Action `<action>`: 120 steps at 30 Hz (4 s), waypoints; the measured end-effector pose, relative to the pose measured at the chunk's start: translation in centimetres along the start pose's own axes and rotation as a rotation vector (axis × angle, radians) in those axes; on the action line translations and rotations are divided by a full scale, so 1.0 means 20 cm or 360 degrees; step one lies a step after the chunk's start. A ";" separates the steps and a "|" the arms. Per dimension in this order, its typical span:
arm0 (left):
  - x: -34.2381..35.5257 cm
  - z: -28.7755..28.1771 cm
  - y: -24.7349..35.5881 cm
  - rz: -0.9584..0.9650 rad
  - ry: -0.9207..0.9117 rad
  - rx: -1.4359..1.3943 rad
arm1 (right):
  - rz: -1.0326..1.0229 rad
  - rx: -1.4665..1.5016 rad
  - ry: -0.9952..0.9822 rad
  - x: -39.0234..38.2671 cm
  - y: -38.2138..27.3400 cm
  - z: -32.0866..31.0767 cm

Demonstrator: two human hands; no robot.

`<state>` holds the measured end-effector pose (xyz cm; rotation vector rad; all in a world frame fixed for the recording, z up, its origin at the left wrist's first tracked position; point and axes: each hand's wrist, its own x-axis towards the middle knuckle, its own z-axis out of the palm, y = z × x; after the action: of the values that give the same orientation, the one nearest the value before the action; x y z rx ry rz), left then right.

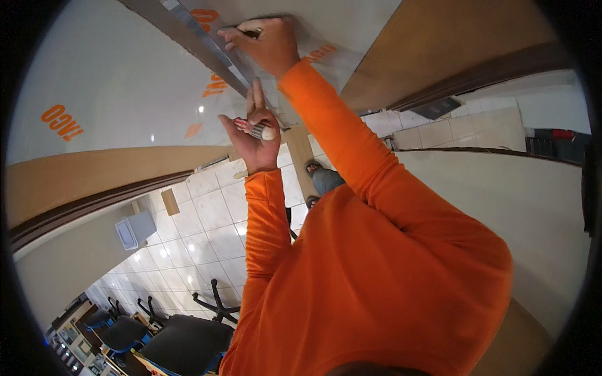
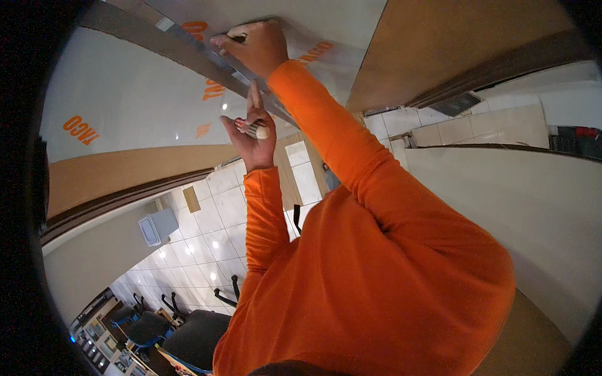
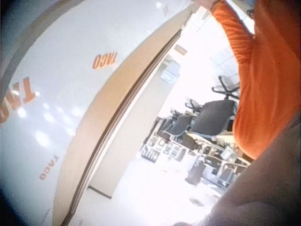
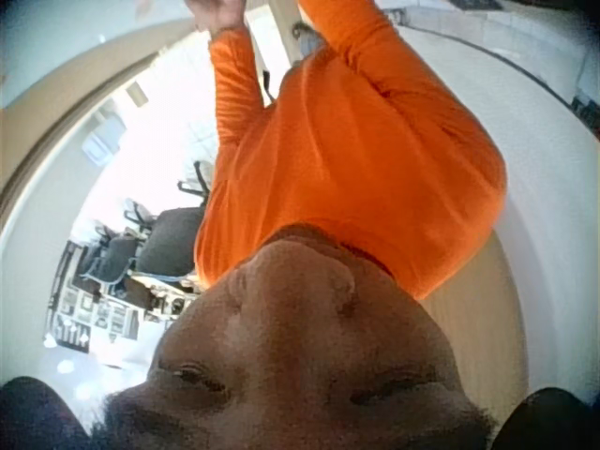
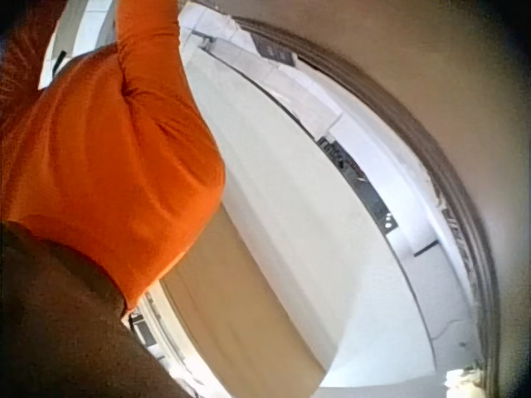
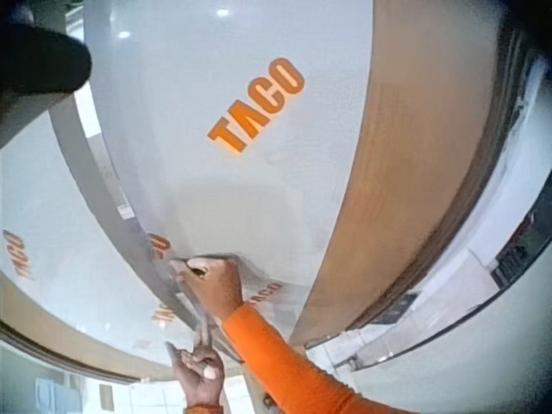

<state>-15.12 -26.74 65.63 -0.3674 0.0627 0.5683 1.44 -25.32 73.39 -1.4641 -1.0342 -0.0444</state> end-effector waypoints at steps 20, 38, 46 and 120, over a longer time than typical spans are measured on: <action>-0.01 0.01 -0.07 0.0274 -0.0080 -0.0390 | -0.0348 -0.0317 -0.0242 0.19 0.20 0.06; -0.63 -0.12 -0.27 0.1665 0.0583 -0.0725 | -0.1020 0.0122 -0.0703 0.20 0.56 0.32; -0.57 -0.23 -0.29 0.2360 0.0277 -0.0635 | -0.0554 0.0166 -0.1685 -0.02 1.01 0.69; 1.43 -1.67 1.91 0.3840 0.3164 -0.1463 | -0.3346 0.1369 -0.3688 -1.71 2.71 5.09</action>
<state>-10.17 5.81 17.61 1.0510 -1.6394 -1.5150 -41.12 48.70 -11.38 -1.3326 2.3511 -0.4793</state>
